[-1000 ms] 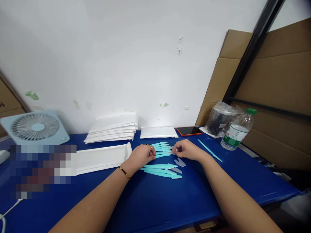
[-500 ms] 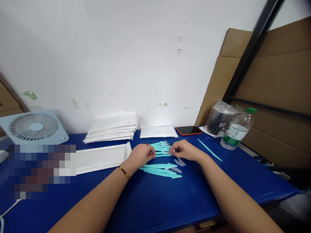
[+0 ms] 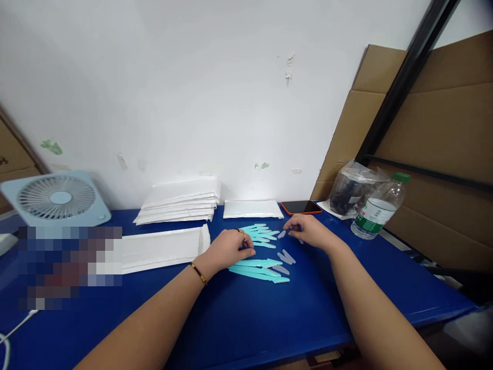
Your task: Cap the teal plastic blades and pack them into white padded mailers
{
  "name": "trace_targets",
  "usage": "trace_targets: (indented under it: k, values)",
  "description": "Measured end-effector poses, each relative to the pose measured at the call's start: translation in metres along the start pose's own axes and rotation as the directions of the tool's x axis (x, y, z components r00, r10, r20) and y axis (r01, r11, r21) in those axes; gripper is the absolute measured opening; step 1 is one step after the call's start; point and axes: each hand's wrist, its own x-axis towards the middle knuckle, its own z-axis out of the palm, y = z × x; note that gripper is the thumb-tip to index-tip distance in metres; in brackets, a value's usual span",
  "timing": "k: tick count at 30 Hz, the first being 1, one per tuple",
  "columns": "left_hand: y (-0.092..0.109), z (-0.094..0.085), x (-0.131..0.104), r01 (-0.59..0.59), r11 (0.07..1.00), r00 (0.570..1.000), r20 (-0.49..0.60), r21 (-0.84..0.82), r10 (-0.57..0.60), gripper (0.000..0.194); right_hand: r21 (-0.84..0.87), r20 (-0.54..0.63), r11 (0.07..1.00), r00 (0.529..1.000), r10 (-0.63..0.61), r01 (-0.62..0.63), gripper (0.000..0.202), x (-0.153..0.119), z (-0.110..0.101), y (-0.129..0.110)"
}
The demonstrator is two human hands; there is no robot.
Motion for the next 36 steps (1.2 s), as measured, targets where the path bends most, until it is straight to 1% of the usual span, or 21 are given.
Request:
trace_targets:
  k: [2, 3, 5, 7, 8, 11, 13, 17, 19, 24, 27, 30, 32, 34, 36]
  values:
    - [0.002, -0.005, -0.004, -0.027, 0.997, 0.993, 0.116, -0.077, 0.036, 0.024, -0.005, 0.049, 1.0, 0.999, -0.019, 0.019, 0.018, 0.002, 0.004, 0.001]
    - [0.003, -0.006, -0.006, -0.018, 0.995, 0.987, 0.155, -0.1, 0.033, 0.025, -0.005, 0.061, 1.0, 0.998, -0.029, 0.029, 0.016, 0.003, 0.008, 0.0]
    - [0.005, -0.007, -0.007, 0.027, 0.992, 0.979, 0.205, -0.123, -0.001, 0.025, 0.0, 0.075, 1.0, 0.997, -0.024, 0.024, 0.012, 0.004, 0.013, -0.001]
    - [0.006, -0.006, -0.008, 0.068, 0.989, 0.972, 0.233, -0.132, -0.036, 0.025, 0.014, 0.097, 1.0, 0.995, 0.014, -0.016, 0.012, 0.004, 0.016, -0.001]
    - [0.007, -0.006, -0.007, 0.08, 0.988, 0.973, 0.227, -0.134, -0.048, 0.025, 0.025, 0.117, 0.999, 0.992, 0.037, -0.04, 0.013, 0.003, 0.016, -0.001]
    - [0.006, -0.004, -0.006, 0.1, 0.983, 0.984, 0.161, -0.156, -0.075, 0.028, 0.066, 0.177, 0.994, 0.981, 0.08, -0.093, 0.015, 0.001, 0.015, 0.001]
    - [0.003, -0.004, -0.004, 0.12, 0.975, 0.988, 0.121, -0.188, -0.099, 0.029, 0.103, 0.188, 0.989, 0.978, 0.088, -0.109, 0.016, 0.001, 0.014, 0.0]
    - [-0.002, -0.004, -0.002, 0.153, 0.961, 0.987, 0.082, -0.229, -0.138, 0.03, 0.151, 0.215, 0.98, 0.972, 0.095, -0.13, 0.021, 0.002, 0.013, -0.003]
    - [-0.002, -0.004, -0.002, 0.153, 0.962, 0.987, 0.077, -0.225, -0.139, 0.03, 0.151, 0.234, 0.982, 0.969, 0.08, -0.117, 0.019, 0.002, 0.013, -0.005]
    - [0.002, -0.004, -0.004, 0.154, 0.965, 0.982, 0.142, -0.213, -0.125, 0.024, 0.152, 0.222, 0.986, 0.975, 0.03, -0.065, 0.018, 0.0, 0.011, -0.007]
    - [0.001, -0.001, -0.004, 0.136, 0.979, 0.986, 0.114, -0.152, -0.12, 0.021, 0.152, 0.218, 0.988, 0.976, -0.007, -0.027, 0.017, -0.001, 0.01, -0.009]
    - [-0.002, 0.001, -0.002, 0.097, 0.994, 0.995, 0.019, -0.055, -0.096, 0.018, 0.151, 0.214, 0.989, 0.976, -0.045, 0.012, 0.016, -0.001, 0.009, -0.012]
    - [-0.004, 0.001, -0.001, 0.065, 0.998, 0.998, -0.016, -0.01, -0.065, 0.018, 0.143, 0.209, 0.989, 0.977, -0.05, 0.02, 0.016, -0.001, 0.009, -0.013]
    - [-0.005, 0.0, 0.0, 0.042, 0.999, 0.999, 0.013, -0.005, -0.042, 0.02, 0.142, 0.207, 0.99, 0.977, -0.043, 0.013, 0.016, 0.0, 0.009, -0.016]
    - [-0.006, 0.0, 0.001, 0.026, 1.0, 0.999, 0.041, -0.002, -0.026, 0.017, 0.154, 0.218, 0.988, 0.975, -0.049, 0.015, 0.016, -0.001, 0.009, -0.018]
